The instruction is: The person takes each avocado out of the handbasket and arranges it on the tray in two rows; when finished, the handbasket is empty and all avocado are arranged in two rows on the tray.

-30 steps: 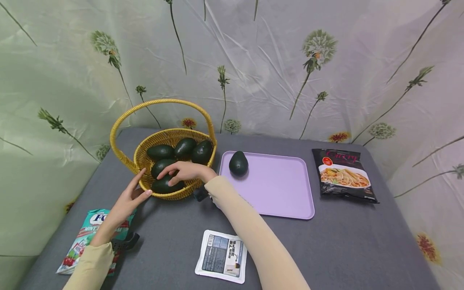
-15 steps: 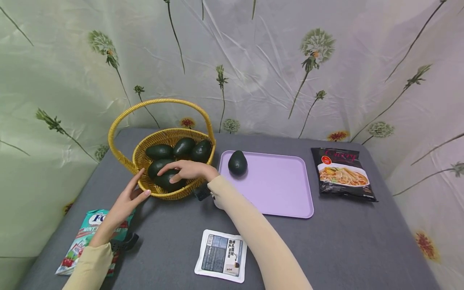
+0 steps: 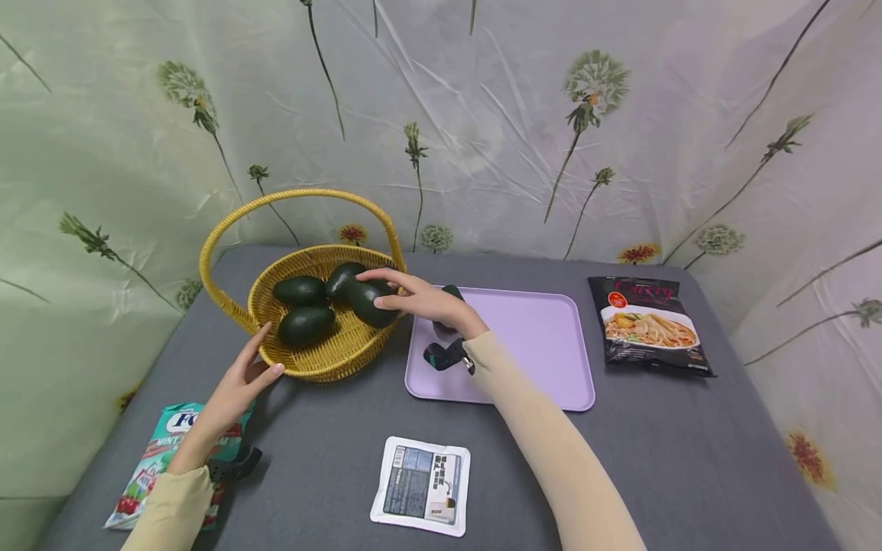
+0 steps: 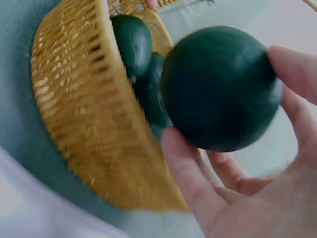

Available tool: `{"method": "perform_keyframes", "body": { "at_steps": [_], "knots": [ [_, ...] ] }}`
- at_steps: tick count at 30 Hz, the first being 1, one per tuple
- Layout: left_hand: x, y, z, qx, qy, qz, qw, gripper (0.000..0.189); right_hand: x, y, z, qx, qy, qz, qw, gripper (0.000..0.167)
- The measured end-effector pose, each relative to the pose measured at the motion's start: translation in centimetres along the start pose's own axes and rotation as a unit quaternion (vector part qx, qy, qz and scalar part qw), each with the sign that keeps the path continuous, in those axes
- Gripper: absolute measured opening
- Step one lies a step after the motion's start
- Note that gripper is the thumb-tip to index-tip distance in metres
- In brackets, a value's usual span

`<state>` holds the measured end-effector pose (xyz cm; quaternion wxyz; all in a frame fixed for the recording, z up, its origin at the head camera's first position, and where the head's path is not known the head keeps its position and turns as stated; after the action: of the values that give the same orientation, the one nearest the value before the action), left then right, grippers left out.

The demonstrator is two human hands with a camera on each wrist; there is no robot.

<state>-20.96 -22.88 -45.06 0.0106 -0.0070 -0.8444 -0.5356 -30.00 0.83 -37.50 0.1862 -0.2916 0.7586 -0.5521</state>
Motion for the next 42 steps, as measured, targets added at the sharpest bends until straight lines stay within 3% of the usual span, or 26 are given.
{"method": "perform_keyframes", "body": {
  "at_steps": [6,10,15,25,35,42],
  "knots": [
    [0.1,-0.1,0.1,0.007,0.002,-0.003,1.0,0.072,-4.1,2.4,-5.5,0.05,0.102,0.039,0.9928,0.049],
    [0.1,-0.2,0.1,0.008,0.003,-0.007,0.9999,0.073,-6.8,4.5,-8.3,0.079,0.148,0.061,0.984,0.05],
    [0.1,-0.3,0.0,0.009,0.004,-0.009,0.9999,0.073,-9.8,7.3,-10.6,0.072,0.19,0.09,0.9749,0.053],
    [0.1,-0.3,-0.1,0.009,0.002,-0.01,0.9999,0.074,-12.9,11.3,-12.1,0.053,0.242,0.142,0.9584,0.056],
    [0.0,-0.2,0.1,0.004,0.001,-0.012,0.9999,0.073,-13.0,12.2,-12.3,-0.01,0.26,0.163,0.9518,0.056],
    [0.0,-0.1,0.0,0.002,0.001,-0.014,0.9999,0.074,-12.9,12.1,-12.4,-0.083,0.265,0.186,0.9426,0.055]
  ]
}}
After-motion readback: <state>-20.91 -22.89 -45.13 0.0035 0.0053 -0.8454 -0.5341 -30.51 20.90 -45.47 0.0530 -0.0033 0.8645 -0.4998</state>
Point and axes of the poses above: each hand's wrist, its own x-axis towards the middle knuckle, its own z-axis out of the palm, y = z × x, the point moved 10 cm from there along x, towards the middle knuckle, and after that the axes turned 10 degrees about y, right-handed, at the moved point
